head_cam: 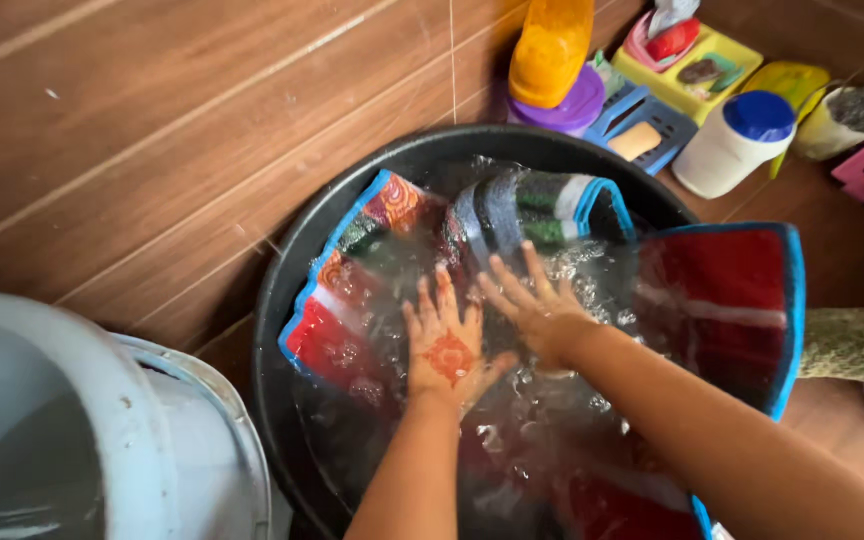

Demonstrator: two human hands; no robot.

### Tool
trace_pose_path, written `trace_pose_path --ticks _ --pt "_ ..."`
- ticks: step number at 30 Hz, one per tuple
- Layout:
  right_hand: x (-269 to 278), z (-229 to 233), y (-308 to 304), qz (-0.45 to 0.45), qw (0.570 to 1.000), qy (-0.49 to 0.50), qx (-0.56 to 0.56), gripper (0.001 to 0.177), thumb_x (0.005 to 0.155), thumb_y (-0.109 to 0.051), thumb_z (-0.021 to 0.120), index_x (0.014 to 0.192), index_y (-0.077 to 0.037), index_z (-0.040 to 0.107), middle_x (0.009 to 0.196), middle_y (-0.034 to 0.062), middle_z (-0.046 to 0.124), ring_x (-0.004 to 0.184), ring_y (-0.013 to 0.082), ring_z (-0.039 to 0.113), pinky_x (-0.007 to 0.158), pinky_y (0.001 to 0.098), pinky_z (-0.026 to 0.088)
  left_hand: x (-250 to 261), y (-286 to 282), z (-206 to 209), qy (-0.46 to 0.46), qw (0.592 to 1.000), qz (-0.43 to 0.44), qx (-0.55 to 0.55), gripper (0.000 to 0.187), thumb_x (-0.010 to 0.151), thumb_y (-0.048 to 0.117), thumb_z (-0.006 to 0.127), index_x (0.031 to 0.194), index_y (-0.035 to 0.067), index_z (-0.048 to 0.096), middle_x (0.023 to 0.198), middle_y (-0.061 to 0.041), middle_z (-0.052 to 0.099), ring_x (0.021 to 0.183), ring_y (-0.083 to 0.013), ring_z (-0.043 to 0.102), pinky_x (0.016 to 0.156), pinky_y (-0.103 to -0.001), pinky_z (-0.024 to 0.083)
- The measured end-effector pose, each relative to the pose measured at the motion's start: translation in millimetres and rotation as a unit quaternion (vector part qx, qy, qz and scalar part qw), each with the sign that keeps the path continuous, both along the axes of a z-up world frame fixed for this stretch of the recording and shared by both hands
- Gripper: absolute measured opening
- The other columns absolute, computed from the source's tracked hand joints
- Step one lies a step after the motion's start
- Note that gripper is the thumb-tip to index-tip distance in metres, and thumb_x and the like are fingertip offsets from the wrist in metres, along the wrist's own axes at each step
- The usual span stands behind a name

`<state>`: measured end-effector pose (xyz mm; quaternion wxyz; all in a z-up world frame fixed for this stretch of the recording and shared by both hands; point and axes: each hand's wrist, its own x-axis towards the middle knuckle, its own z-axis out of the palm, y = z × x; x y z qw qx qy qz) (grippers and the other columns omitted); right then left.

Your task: The person washes a multi-colored cloth and a large bag by hand in a basin and a bucket of water. The person scrubs the cloth, wrings it out, hangs it up, and then submerges and washes the bag in the soapy water.

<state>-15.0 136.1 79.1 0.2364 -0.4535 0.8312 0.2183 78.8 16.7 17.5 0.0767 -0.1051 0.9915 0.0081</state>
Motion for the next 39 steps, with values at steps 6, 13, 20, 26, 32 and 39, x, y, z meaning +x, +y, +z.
trace_pose_path --ticks 6,13,20,26,32,39 --pt "2.1 -69.3 28.0 0.017 0.986 0.075 -0.146 0.078 0.09 -0.014 0.056 0.158 0.0 0.02 0.164 0.0212 0.006 0.148 0.0455 0.006 0.113 0.0702 0.023 27.7 -13.3 -36.2 0.071 0.992 -0.052 -0.091 0.036 0.089 0.042 0.069 0.113 0.015 0.065 0.157 -0.023 0.039 0.135 -0.046 0.046 0.11 -0.066 0.033" --pt "26.7 -7.5 61.9 -0.096 0.972 -0.077 -0.2 0.046 0.094 -0.015 0.052 0.139 -0.024 0.058 0.108 0.0153 0.073 0.103 0.0348 0.07 0.091 0.0468 0.055 68.1 -26.9 104.0 0.049 0.995 0.066 0.061 0.07 0.079 0.077 0.068 0.093 0.008 0.07 0.095 -0.014 0.074 0.092 -0.0307 0.073 0.082 -0.041 0.057" --pt "37.4 84.5 83.8 -0.073 0.851 -0.012 -0.521 0.018 0.093 -0.019 0.059 0.107 -0.012 0.068 0.093 0.0102 0.077 0.086 0.0351 0.073 0.075 0.0457 0.057 58.2 -31.7 260.7 0.229 0.958 0.119 0.125 0.068 0.074 0.078 0.069 0.076 0.01 0.074 0.081 -0.015 0.075 0.086 -0.0339 0.073 0.079 -0.048 0.056" --pt "27.4 174.4 97.2 -0.106 0.782 0.218 -0.575 0.02 0.092 -0.019 0.07 0.112 -0.014 0.067 0.089 0.0178 0.072 0.085 0.0428 0.068 0.068 0.0545 0.051 36.6 -23.0 352.2 0.348 0.918 0.14 0.129 0.078 0.072 0.086 0.067 0.08 0.009 0.075 0.091 -0.014 0.075 0.092 -0.0339 0.072 0.078 -0.049 0.057" --pt "23.0 249.0 111.2 -0.089 0.719 0.234 -0.648 0.01 0.103 -0.02 0.071 0.108 -0.012 0.073 0.086 0.0207 0.069 0.079 0.042 0.064 0.067 0.0489 0.05 9.0 -24.4 408.6 0.429 0.885 0.138 0.117 0.086 0.063 0.092 0.072 0.088 0.009 0.074 0.093 -0.013 0.074 0.091 -0.0309 0.073 0.074 -0.046 0.056" --pt "-9.8 242.6 103.7 -0.145 0.683 0.07 -0.712 0.022 0.108 -0.027 0.067 0.105 -0.006 0.07 0.078 0.0086 0.064 0.071 0.0114 0.053 0.067 0.0326 0.047 -45.1 -50.1 391.0 0.406 0.892 0.122 0.159 0.098 0.056 0.094 0.066 0.109 0.012 0.073 0.111 -0.016 0.071 0.106 -0.0344 0.068 0.084 -0.047 0.053"
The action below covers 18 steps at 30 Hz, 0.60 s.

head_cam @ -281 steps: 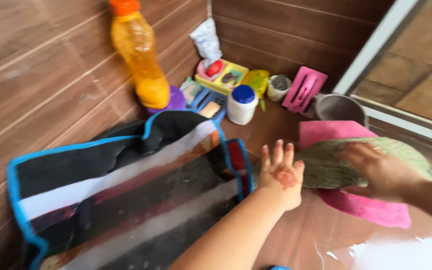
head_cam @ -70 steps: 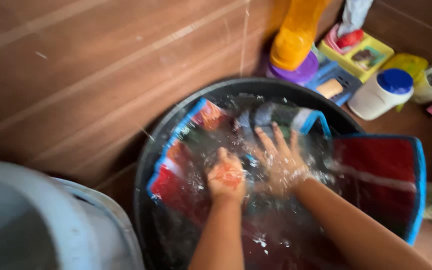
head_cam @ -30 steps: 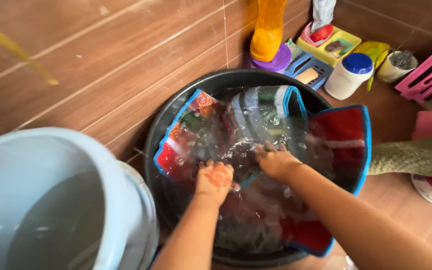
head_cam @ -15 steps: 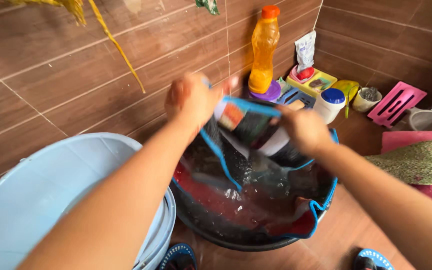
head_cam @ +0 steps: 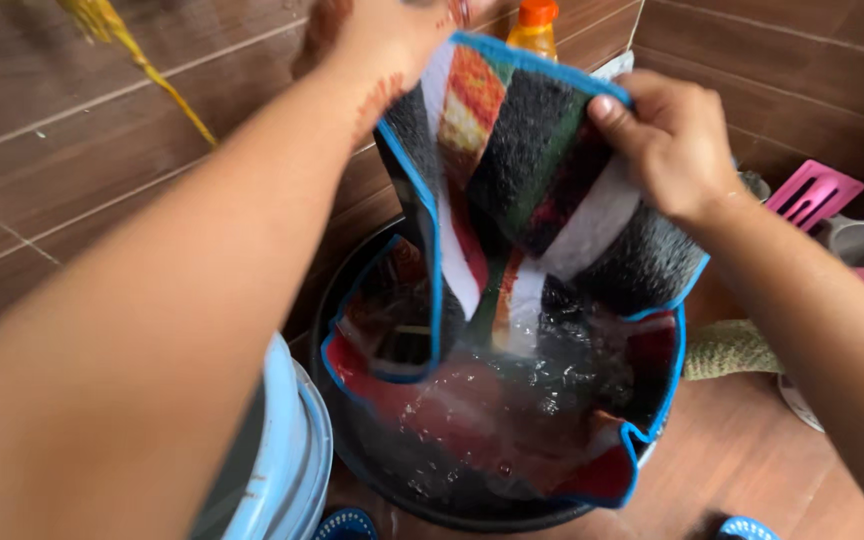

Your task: The person washes a multi-colored cloth and a large bag by hand in a basin and a bucket of water. The person scrubs the cloth, wrings it out, hangs it up, and then submerges and washes the bag in the soapy water.

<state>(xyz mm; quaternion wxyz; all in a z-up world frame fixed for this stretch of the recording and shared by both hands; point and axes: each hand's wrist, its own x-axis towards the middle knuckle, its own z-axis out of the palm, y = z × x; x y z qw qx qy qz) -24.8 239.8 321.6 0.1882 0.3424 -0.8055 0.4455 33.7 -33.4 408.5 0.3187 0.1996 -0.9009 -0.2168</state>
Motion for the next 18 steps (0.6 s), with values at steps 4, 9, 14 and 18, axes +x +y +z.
trace_pose_path --ticks 4,9,14,18 --pt "-61.7 -83.7 -20.9 0.003 0.973 -0.226 -0.039 0.038 0.106 -0.035 0.069 0.091 0.0 0.071 0.078 0.0163 0.065 0.072 0.0163 0.049 0.067 0.0389 0.042 -40.7 -6.4 -61.1 -0.121 0.991 0.027 0.053 0.114 0.054 0.098 0.062 0.12 0.006 0.069 0.123 -0.022 0.067 0.119 -0.0373 0.065 0.096 -0.049 0.052" --pt "-100.6 -212.5 -41.6 -0.102 0.954 -0.187 0.211 0.046 0.098 -0.051 0.058 0.108 -0.009 0.073 0.104 0.0212 0.071 0.102 0.0405 0.067 0.088 0.0497 0.051 -62.0 14.9 -178.2 -0.188 0.98 0.043 0.043 0.116 0.058 0.087 0.073 0.137 0.006 0.045 0.121 -0.021 0.069 0.116 -0.0347 0.068 0.098 -0.047 0.053" --pt "-55.8 -272.0 -64.7 -0.197 0.915 -0.165 0.31 0.043 0.096 -0.05 0.057 0.125 -0.019 0.065 0.119 0.02 0.063 0.108 0.0429 0.063 0.085 0.0558 0.053 -67.2 42.3 -262.1 -0.252 0.96 -0.051 -0.109 0.09 0.066 0.059 0.083 0.134 0.015 0.045 0.126 -0.016 0.061 0.116 -0.0333 0.062 0.094 -0.042 0.054" --pt "-37.5 -289.9 -82.0 -0.227 0.9 -0.106 0.356 0.039 0.097 -0.046 0.057 0.123 -0.017 0.06 0.115 0.0176 0.059 0.109 0.0407 0.062 0.08 0.0562 0.054 -85.9 39.7 -324.3 -0.252 0.965 -0.032 -0.064 0.065 0.075 0.051 0.077 0.129 0.023 0.053 0.127 -0.013 0.059 0.117 -0.0353 0.059 0.089 -0.045 0.054"
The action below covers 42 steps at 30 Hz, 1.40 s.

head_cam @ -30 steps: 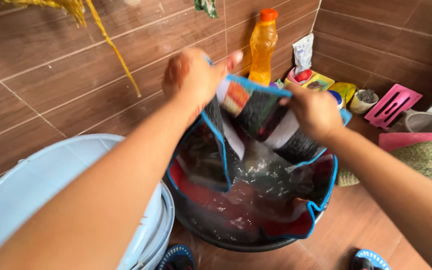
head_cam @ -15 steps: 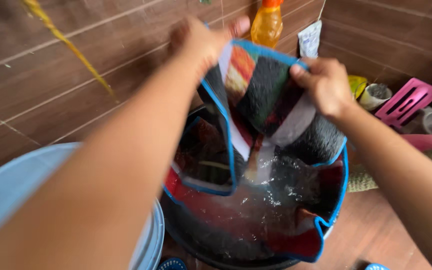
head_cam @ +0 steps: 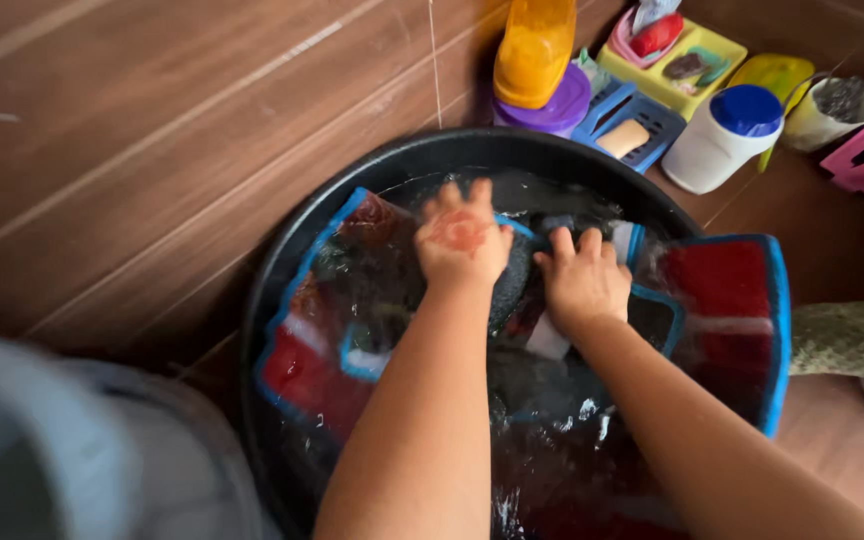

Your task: The person washes a multi-colored cloth and a large bag by hand in a basin and a bucket of water. The person scrubs the cloth, wrings it out, hangs it up, and then submerges and washes the bag in the soapy water.

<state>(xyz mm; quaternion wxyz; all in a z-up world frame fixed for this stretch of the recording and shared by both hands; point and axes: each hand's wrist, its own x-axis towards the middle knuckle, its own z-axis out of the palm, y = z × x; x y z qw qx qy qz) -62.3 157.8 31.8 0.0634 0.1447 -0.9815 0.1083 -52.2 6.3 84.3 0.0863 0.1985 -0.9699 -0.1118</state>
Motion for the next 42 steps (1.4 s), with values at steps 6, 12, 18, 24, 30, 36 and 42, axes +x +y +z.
trace_pose_path --ticks 6,12,18,24,30,36,42 --pt "-20.4 -41.6 -2.5 0.02 0.998 0.043 0.049 0.038 0.097 -0.044 0.056 0.118 -0.013 0.056 0.114 0.0195 0.057 0.101 0.0397 0.064 0.074 0.0524 0.054 -8.1 -32.3 -78.4 -0.041 0.995 0.039 0.087 0.04 0.095 0.053 0.055 0.114 0.02 0.07 0.123 -0.012 0.065 0.113 -0.0341 0.064 0.095 -0.05 0.05" --pt "-25.5 -62.8 -0.3 0.002 1.0 0.003 0.02 0.037 0.1 -0.044 0.056 0.117 -0.011 0.056 0.114 0.0183 0.057 0.098 0.035 0.065 0.075 0.0514 0.053 -21.0 -45.0 -90.9 -0.072 0.994 0.033 0.08 0.049 0.102 0.056 0.046 0.118 0.016 0.069 0.126 -0.012 0.065 0.119 -0.0323 0.062 0.101 -0.044 0.048" --pt "-14.3 -54.6 0.6 0.035 0.997 0.074 0.015 0.041 0.099 -0.042 0.059 0.127 -0.012 0.057 0.116 0.0167 0.057 0.111 0.0368 0.059 0.092 0.0549 0.048 34.4 -5.3 -63.9 -0.007 0.996 0.086 0.026 0.053 0.099 0.058 0.049 0.128 0.016 0.064 0.138 -0.01 0.055 0.126 -0.0344 0.055 0.106 -0.056 0.042" --pt "10.4 -24.5 2.1 0.15 0.974 0.167 0.035 0.064 0.091 -0.04 0.059 0.151 -0.024 0.044 0.158 0.0187 0.033 0.146 0.0452 0.026 0.109 0.0748 0.02 99.1 11.5 -49.6 0.065 0.989 0.1 -0.087 0.079 0.081 0.073 0.056 0.144 0.026 0.053 0.156 -0.009 0.037 0.137 -0.0473 0.038 0.104 -0.077 0.027" --pt "-3.3 -24.4 5.3 0.178 0.979 0.089 0.045 0.072 0.093 -0.054 0.046 0.159 -0.034 0.027 0.165 0.0235 0.014 0.148 0.0539 0.007 0.107 0.0822 0.001 105.2 13.7 -33.5 -0.025 0.991 0.13 -0.019 0.085 0.078 0.078 0.056 0.151 0.036 0.044 0.162 -0.015 0.033 0.136 -0.0496 0.039 0.104 -0.079 0.028" --pt "-26.3 -45.5 0.2 0.176 0.979 0.059 0.086 0.077 0.093 -0.061 0.039 0.16 -0.029 0.021 0.164 0.0264 0.01 0.148 0.0542 0.006 0.108 0.0796 -0.002 69.2 -7.8 -47.2 -0.117 0.981 0.122 0.098 0.088 0.079 0.079 0.055 0.154 0.036 0.038 0.147 -0.017 0.042 0.135 -0.0387 0.043 0.102 -0.054 0.045" --pt "-27.2 -31.0 -2.5 0.157 0.977 -0.043 0.138 0.083 0.094 -0.069 0.035 0.16 -0.026 0.009 0.168 0.0279 -0.005 0.15 0.0503 -0.009 0.11 0.0723 -0.012 79.6 -7.3 -47.8 -0.039 0.995 0.088 0.006 0.086 0.083 0.071 0.056 0.155 0.029 0.038 0.147 -0.019 0.042 0.133 -0.0378 0.044 0.105 -0.054 0.042"
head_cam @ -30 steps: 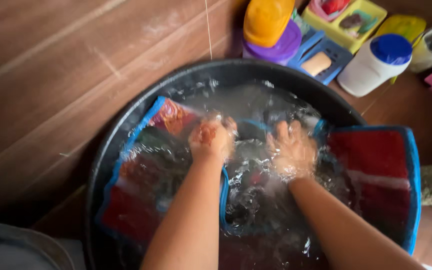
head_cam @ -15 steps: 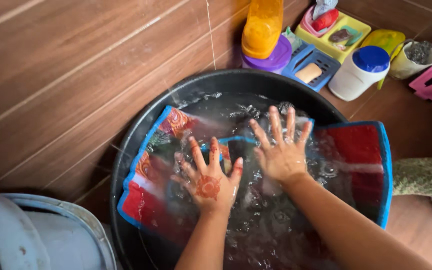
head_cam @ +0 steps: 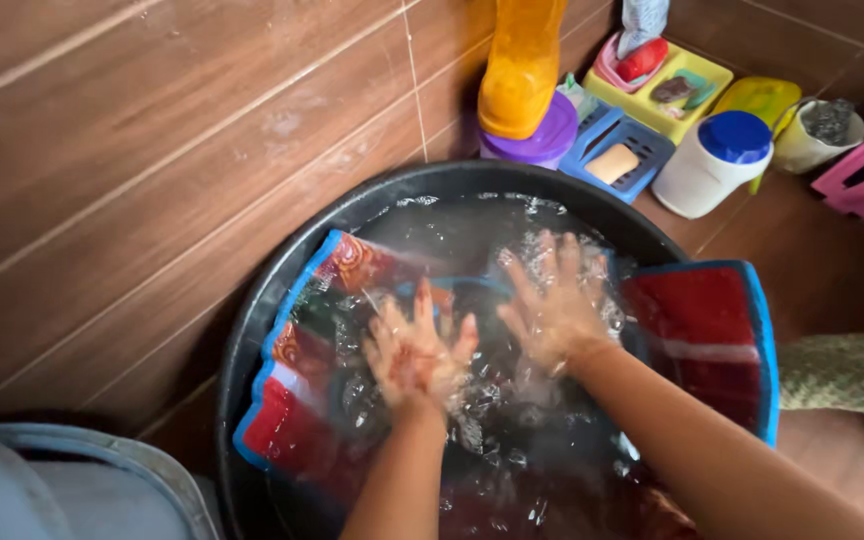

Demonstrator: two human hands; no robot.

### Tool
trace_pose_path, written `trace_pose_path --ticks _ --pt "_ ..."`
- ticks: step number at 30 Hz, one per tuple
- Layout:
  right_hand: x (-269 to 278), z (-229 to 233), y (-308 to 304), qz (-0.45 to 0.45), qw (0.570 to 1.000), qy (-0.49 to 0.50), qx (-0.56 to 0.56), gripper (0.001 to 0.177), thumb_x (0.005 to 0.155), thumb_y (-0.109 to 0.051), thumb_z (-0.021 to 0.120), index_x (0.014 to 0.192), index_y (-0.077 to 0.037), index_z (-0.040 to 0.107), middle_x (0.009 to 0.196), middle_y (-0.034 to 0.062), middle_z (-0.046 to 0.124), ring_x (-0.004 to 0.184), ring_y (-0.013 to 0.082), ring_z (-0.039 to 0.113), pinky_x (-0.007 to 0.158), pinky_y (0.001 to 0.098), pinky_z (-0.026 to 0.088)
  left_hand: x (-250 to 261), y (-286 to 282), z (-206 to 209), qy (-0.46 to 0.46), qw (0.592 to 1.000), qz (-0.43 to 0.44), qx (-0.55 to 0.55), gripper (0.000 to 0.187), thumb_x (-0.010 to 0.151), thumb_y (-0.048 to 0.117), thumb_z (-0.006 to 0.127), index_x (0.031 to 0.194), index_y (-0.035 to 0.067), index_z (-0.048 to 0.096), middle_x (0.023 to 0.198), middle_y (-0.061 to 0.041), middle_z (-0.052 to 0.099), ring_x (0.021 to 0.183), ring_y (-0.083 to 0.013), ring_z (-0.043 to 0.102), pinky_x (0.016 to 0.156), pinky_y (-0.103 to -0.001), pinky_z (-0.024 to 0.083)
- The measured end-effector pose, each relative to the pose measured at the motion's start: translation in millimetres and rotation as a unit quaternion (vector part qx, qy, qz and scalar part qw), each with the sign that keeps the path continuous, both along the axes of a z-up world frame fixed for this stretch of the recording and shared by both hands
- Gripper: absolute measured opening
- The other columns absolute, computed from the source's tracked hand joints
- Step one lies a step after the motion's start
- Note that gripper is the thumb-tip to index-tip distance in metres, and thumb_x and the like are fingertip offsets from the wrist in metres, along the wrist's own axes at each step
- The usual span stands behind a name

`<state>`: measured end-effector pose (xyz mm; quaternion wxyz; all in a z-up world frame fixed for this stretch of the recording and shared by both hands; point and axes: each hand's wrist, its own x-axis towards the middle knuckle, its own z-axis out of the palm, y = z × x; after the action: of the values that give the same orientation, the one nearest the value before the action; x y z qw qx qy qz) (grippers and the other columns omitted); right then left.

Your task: The person washes a multi-colored cloth and a large bag by hand in a basin and a bucket of water. The person scrubs the cloth, wrings it out, hangs it up, and then submerges and washes the bag in the soapy water.

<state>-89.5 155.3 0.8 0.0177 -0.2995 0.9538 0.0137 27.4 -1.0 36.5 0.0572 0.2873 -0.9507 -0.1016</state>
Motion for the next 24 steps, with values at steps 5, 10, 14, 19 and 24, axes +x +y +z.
trace_pose_path --ticks 5,10,14,19,24 --pt "29.9 -5.1 29.2 0.094 0.988 -0.085 -0.085 0.135 0.071 -0.093 0.054 0.163 -0.01 -0.002 0.16 0.0394 -0.018 0.147 0.0568 -0.023 0.106 0.074 -0.019 41.4 20.8 -42.3 0.191 0.967 -0.085 -0.145 0.071 0.086 0.057 0.059 0.15 0.03 0.046 0.149 -0.023 0.04 0.134 -0.0424 0.044 0.103 -0.06 0.039" --pt "18.9 19.0 12.0 0.019 0.982 -0.187 -0.016 0.142 0.068 -0.097 0.051 0.163 -0.009 -0.007 0.163 0.0336 -0.01 0.151 0.0522 -0.019 0.113 0.0681 -0.013 7.2 -2.0 -37.7 0.028 0.991 -0.115 -0.062 0.067 0.091 0.054 0.057 0.152 0.028 0.043 0.153 -0.021 0.037 0.129 -0.0377 0.048 0.099 -0.059 0.042" --pt "35.1 32.4 1.5 -0.012 0.989 -0.118 0.09 0.135 0.072 -0.095 0.051 0.162 -0.013 -0.009 0.167 0.0282 -0.014 0.151 0.0489 -0.019 0.115 0.0693 -0.012 -2.9 -9.4 -23.9 0.007 0.992 -0.118 -0.044 0.062 0.093 0.055 0.058 0.148 0.029 0.043 0.15 -0.022 0.038 0.128 -0.0404 0.048 0.095 -0.057 0.046" --pt "59.2 56.9 23.8 0.031 0.978 -0.147 0.143 0.131 0.078 -0.085 0.062 0.159 -0.009 -0.006 0.169 0.0243 -0.013 0.154 0.0448 -0.014 0.117 0.0706 0.011 24.5 -9.5 -13.7 0.082 0.989 -0.107 0.053 0.062 0.089 0.033 0.072 0.145 0.031 0.047 0.145 -0.016 0.046 0.127 -0.0371 0.055 0.099 -0.049 0.049" --pt "81.8 85.9 75.7 -0.045 0.973 -0.228 -0.007 0.136 0.059 -0.05 0.098 0.156 -0.01 0.01 0.152 0.0197 0.041 0.133 0.0369 0.052 0.111 0.0442 0.046 68.1 -9.8 28.2 0.077 0.985 -0.124 0.097 0.079 0.08 0.009 0.074 0.149 0.028 0.039 0.147 -0.015 0.044 0.128 -0.0375 0.055 0.1 -0.046 0.05"
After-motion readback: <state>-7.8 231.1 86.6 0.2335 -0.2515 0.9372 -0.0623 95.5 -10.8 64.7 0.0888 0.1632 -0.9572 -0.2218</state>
